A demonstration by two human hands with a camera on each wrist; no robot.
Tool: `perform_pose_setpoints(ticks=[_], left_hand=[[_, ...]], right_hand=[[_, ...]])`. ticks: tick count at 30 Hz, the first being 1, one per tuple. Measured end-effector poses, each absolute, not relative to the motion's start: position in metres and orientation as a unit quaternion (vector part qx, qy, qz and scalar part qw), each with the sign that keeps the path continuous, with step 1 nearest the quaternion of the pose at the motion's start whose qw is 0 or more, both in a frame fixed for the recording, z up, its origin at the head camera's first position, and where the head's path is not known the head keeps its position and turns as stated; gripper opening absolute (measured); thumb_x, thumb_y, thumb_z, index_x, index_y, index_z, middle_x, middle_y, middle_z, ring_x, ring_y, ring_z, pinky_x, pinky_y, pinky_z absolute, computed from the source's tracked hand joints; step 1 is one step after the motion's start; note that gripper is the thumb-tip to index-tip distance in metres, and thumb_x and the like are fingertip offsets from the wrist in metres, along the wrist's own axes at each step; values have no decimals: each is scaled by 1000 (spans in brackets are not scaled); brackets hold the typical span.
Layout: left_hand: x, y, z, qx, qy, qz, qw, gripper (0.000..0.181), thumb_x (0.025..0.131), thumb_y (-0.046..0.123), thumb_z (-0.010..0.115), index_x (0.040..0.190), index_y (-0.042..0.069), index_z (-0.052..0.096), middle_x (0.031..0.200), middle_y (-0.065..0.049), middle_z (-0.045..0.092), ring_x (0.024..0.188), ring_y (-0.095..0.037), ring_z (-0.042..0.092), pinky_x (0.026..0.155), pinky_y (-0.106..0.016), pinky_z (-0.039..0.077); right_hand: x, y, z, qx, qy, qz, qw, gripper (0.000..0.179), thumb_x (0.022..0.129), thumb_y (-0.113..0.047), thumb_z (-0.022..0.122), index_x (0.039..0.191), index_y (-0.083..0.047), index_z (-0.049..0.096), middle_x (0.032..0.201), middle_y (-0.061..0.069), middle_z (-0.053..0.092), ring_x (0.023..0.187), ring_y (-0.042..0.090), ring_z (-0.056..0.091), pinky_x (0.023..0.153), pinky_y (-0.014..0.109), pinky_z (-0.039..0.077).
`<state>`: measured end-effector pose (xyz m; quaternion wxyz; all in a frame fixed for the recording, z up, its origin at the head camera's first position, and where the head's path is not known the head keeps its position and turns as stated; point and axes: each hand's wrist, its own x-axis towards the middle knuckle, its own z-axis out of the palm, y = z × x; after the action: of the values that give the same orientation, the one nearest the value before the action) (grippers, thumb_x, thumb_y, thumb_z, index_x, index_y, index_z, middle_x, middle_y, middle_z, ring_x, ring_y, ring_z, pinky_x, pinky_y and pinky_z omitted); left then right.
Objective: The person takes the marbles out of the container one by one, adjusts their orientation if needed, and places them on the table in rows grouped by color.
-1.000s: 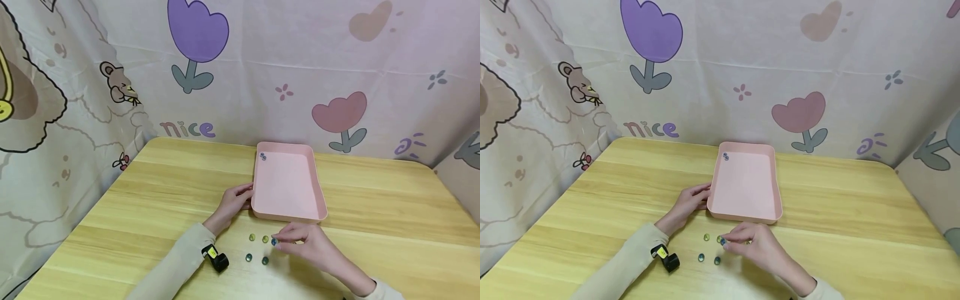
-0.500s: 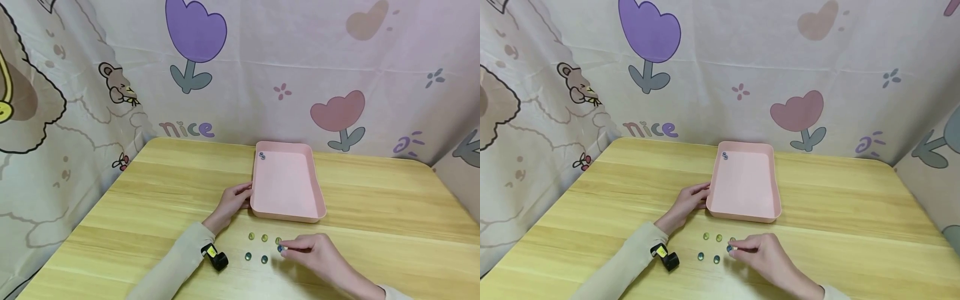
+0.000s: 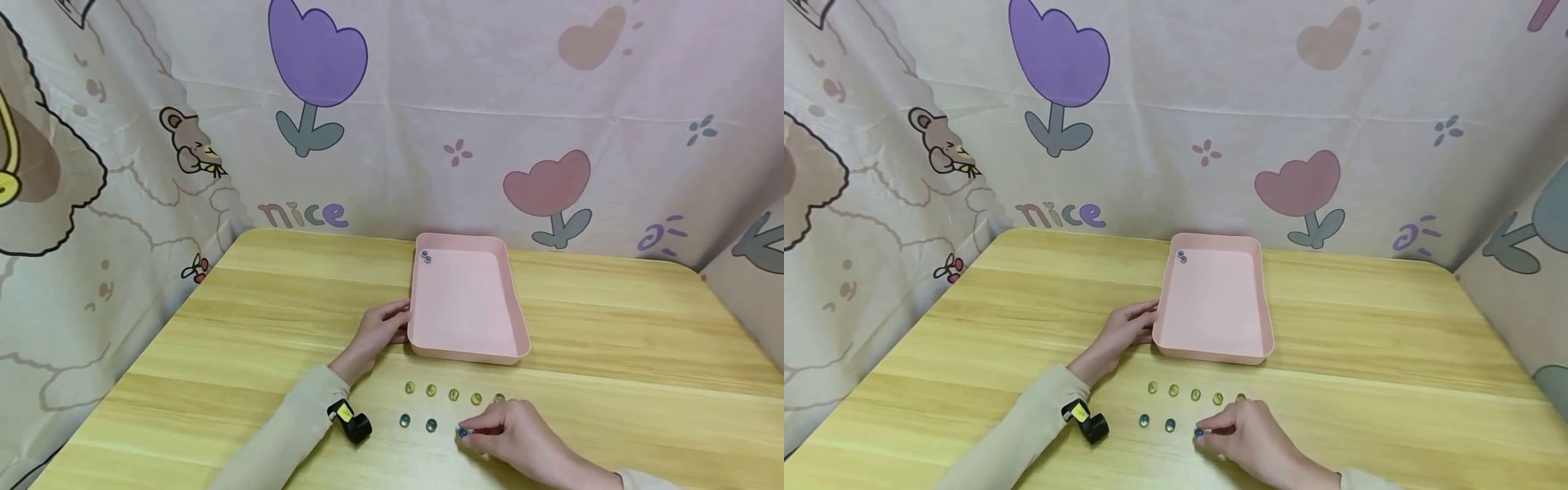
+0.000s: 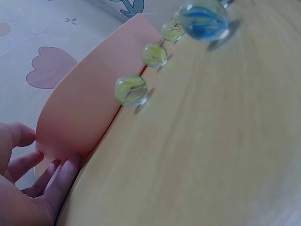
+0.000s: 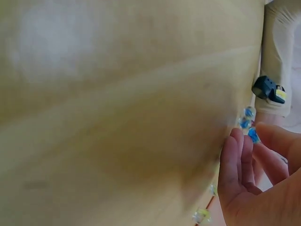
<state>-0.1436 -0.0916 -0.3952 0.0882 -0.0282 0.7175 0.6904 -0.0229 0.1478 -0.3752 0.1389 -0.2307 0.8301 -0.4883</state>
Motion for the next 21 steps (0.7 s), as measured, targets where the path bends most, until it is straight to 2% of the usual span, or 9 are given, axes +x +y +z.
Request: perform_pose_setpoints(ticks=[7, 14, 21], left_hand=[[-143, -91, -393, -36, 713, 695, 83, 38, 95, 15, 60, 133, 5, 59, 121, -15, 63, 92, -16, 63, 75, -28, 57], [-144, -92, -393, -33, 711, 697, 86, 39, 95, 15, 61, 132, 4, 58, 122, -15, 62, 92, -16, 64, 75, -28, 57], [-144, -92, -396, -34, 716, 691, 91, 39, 96, 16, 61, 133, 6, 59, 121, -14, 62, 91, -15, 63, 74, -27, 57]], right_hand=[[-22, 145, -378, -237, 844, -466, 121, 13, 82, -15, 77, 90, -5, 79, 76, -14, 65, 69, 0, 52, 53, 21, 50], [-21, 143, -382, -246, 857, -442, 103, 10, 81, -11, 78, 88, -4, 79, 77, -12, 64, 70, 0, 52, 54, 20, 49], [-22, 138, -380, -235, 870, -418, 116, 7, 81, -13, 77, 87, -10, 78, 71, -17, 59, 66, -3, 50, 55, 19, 47]])
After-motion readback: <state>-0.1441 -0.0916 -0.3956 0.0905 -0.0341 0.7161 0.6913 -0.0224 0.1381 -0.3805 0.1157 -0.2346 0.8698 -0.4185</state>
